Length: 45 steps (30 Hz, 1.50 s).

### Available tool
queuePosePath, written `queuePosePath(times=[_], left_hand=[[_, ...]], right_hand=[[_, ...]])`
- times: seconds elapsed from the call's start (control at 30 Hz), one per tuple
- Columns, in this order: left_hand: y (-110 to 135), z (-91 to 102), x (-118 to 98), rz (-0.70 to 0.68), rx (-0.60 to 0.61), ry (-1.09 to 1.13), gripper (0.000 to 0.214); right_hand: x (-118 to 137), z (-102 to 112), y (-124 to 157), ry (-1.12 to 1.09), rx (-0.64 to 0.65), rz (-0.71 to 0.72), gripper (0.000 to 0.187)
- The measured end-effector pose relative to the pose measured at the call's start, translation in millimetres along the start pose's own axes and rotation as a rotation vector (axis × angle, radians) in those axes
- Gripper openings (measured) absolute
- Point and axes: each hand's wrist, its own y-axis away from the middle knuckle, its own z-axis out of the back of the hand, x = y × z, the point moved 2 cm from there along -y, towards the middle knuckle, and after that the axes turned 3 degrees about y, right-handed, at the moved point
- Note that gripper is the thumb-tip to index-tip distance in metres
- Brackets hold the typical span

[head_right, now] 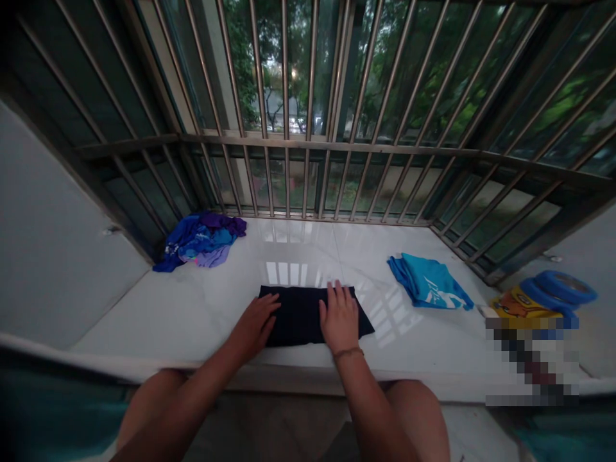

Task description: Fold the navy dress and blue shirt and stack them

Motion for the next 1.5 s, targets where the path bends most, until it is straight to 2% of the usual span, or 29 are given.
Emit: queuePosePath(times=[0.07, 0.1, 0.2, 0.3, 0.43, 0.5, 0.57, 0.67, 0.73, 0.83, 0.9, 0.93, 1.0, 1.07, 1.13, 1.17, 1.2, 1.23, 1.3, 1.37, 1.43, 1.5], left_hand=[[-23.6, -13.1, 1.0, 0.028, 0.088, -0.07, 0.051], [-31.9, -18.7, 3.6, 0.063, 0.128, -0.1, 0.054], [-38.8, -26.3, 17.0, 0.196, 0.166, -0.17, 0.058], [-23.8, -20.8, 34.7, 0.296, 0.134, -0.227, 0.063], [3.8, 0.1, 63.8, 0.348, 0.136, -0.295, 0.064], [10.5, 14.4, 81.0, 0.378, 0.128, -0.324, 0.062], [10.3, 28.0, 97.9, 0.429, 0.105, -0.345, 0.061], [2.1, 40.7, 115.6, 0.507, 0.046, -0.351, 0.061], [-3.0, 43.0, 120.0, 0.535, 0.003, -0.348, 0.061], [-5.6, 41.9, 119.0, 0.535, -0.03, -0.341, 0.06], [-5.2, 41.6, 117.0, 0.533, -0.031, -0.336, 0.06], [-5.0, 42.0, 116.2, 0.536, -0.028, -0.334, 0.059], [-4.9, 43.2, 115.2, 0.546, -0.017, -0.332, 0.06], [-5.3, 44.3, 114.9, 0.552, -0.009, -0.326, 0.06], [-5.5, 44.2, 115.1, 0.55, -0.015, -0.319, 0.06], [-5.4, 43.8, 115.4, 0.547, -0.023, -0.317, 0.059], [-5.1, 43.2, 115.8, 0.544, -0.031, -0.318, 0.059], [-4.7, 42.5, 116.2, 0.54, -0.038, -0.321, 0.058], [-4.1, 41.6, 116.6, 0.533, -0.044, -0.332, 0.057], [-4.2, 41.9, 115.8, 0.536, -0.029, -0.351, 0.057], [-5.2, 43.7, 113.6, 0.55, 0.006, -0.379, 0.059], [-6.7, 46.1, 110.5, 0.571, 0.045, -0.405, 0.061]], right_hand=[[14.0, -12.9, -14.8, -0.022, 0.177, 0.107, 0.055], [15.2, -19.2, -21.3, -0.011, 0.259, 0.085, 0.056], [-3.3, -30.0, -30.4, 0.065, 0.362, -0.184, 0.064], [-34.4, -25.8, -15.9, 0.134, 0.271, -0.402, 0.073], [-55.5, -9.3, 24.3, 0.177, 0.073, -0.382, 0.079], [-56.5, -2.9, 38.4, 0.161, 0.1, -0.367, 0.071], [-56.2, 1.4, 42.4, 0.085, 0.19, -0.387, 0.054], [-58.1, 9.6, 30.5, -0.027, 0.257, -0.431, 0.033], [-57.2, 18.8, 14.9, -0.06, 0.205, -0.437, 0.03], [-34.5, 32.6, -11.4, -0.134, 0.063, -0.371, 0.033], [3.0, 35.6, -24.0, -0.205, 0.015, -0.248, 0.035], [27.9, 33.9, -26.9, -0.234, 0.03, -0.16, 0.037], [83.7, 24.3, -23.4, -0.282, 0.118, 0.055, 0.047], [136.3, 8.2, -7.8, -0.288, 0.323, 0.311, 0.053], [172.4, -7.0, 14.5, -0.309, 0.517, 0.535, 0.065], [182.0, -12.1, 24.9, -0.326, 0.572, 0.604, 0.072], [186.3, -14.9, 33.3, -0.35, 0.592, 0.641, 0.072], [185.9, -15.5, 39.0, -0.379, 0.579, 0.648, 0.063], [174.3, -11.5, 41.6, -0.426, 0.479, 0.58, 0.037], [156.0, -5.0, 35.2, -0.42, 0.339, 0.464, 0.024], [138.6, -1.9, 25.5, -0.347, 0.241, 0.362, 0.032], [127.0, -5.0, 16.7, -0.261, 0.24, 0.325, 0.053]])
